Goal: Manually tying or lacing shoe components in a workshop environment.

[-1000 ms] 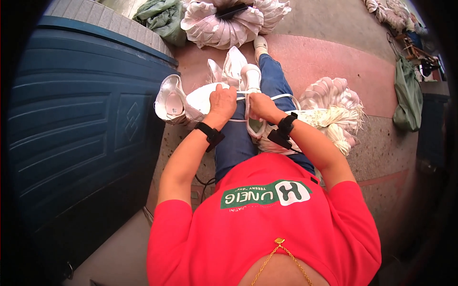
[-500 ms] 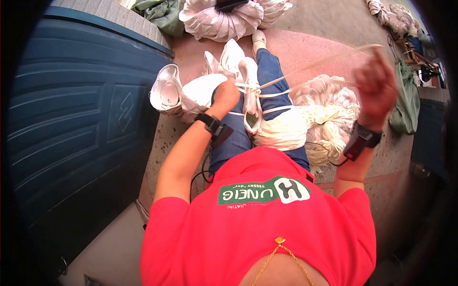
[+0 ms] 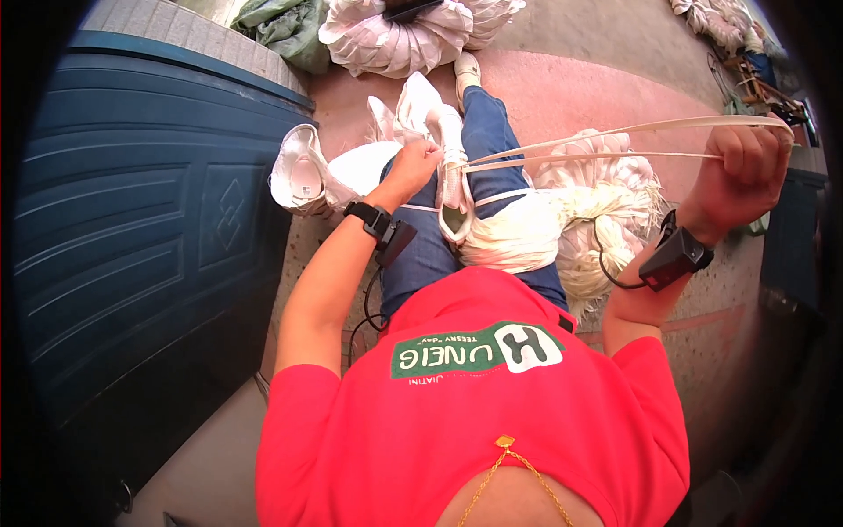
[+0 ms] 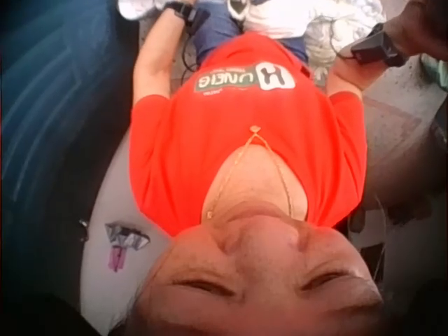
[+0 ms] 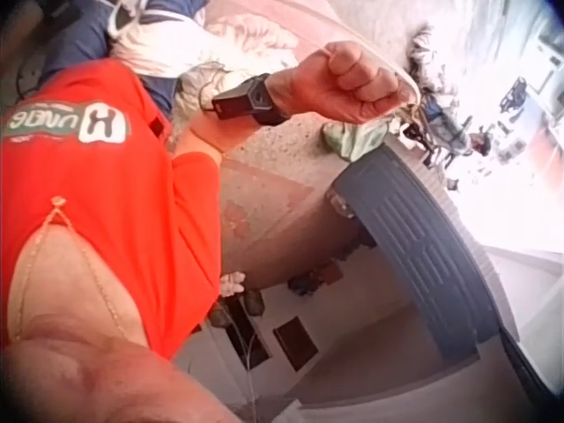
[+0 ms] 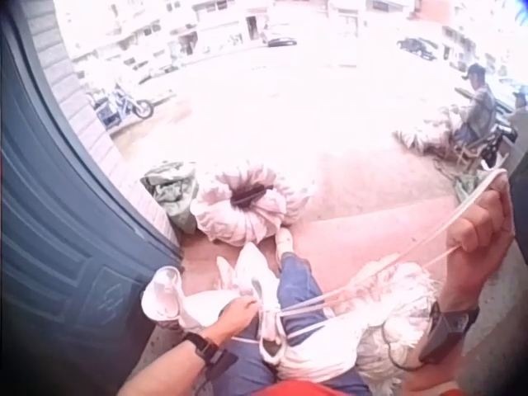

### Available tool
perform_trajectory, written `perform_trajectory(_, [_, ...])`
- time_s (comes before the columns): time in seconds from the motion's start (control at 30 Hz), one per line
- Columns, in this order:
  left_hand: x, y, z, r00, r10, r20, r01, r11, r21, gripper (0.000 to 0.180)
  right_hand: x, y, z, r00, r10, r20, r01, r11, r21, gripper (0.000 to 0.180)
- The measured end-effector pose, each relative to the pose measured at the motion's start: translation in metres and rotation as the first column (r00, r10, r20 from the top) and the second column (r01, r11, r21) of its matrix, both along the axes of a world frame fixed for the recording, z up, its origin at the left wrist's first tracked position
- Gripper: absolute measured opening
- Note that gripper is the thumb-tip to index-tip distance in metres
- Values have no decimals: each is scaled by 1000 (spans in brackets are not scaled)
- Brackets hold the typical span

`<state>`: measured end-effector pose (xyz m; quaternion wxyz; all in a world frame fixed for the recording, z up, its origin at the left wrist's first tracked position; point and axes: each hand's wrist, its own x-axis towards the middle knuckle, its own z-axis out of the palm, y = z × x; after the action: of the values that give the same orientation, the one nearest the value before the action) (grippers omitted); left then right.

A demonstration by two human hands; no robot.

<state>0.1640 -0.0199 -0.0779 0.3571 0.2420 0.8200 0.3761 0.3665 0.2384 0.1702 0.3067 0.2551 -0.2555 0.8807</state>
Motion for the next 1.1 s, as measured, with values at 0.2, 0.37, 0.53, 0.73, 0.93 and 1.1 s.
perform_trajectory(0.2, [1, 17, 24, 927, -292, 237, 292, 956, 36, 24, -6, 1, -9, 999, -6, 34, 9, 998, -65, 13])
perform_trajectory(0.37, [-18, 12, 50, 795, -521, 311, 532, 845, 57, 26, -3, 8, -27, 965, -131, 227, 108, 988, 110, 23])
perform_trajectory(0.53, [-65, -28, 111, 880, -246, 407, 57, 904, 424, 25, -26, -10, -88, 441, -477, 761, 120, 871, 476, 28])
perform_trajectory(0.73, [-148, -111, 207, 752, -85, 653, -587, 364, 723, 23, -49, -112, -218, 271, -628, 729, -582, 497, 644, 25])
perform_trajectory(0.93, [-60, -90, 114, 675, 212, 707, -629, 666, 400, 21, -61, -148, -245, 327, -890, 317, -684, 9, 730, 25])
perform_trajectory(1.1, [67, -43, 24, 333, 271, 903, -335, 929, -155, 18, -62, -143, -245, 337, -895, 292, -688, -23, 725, 19])
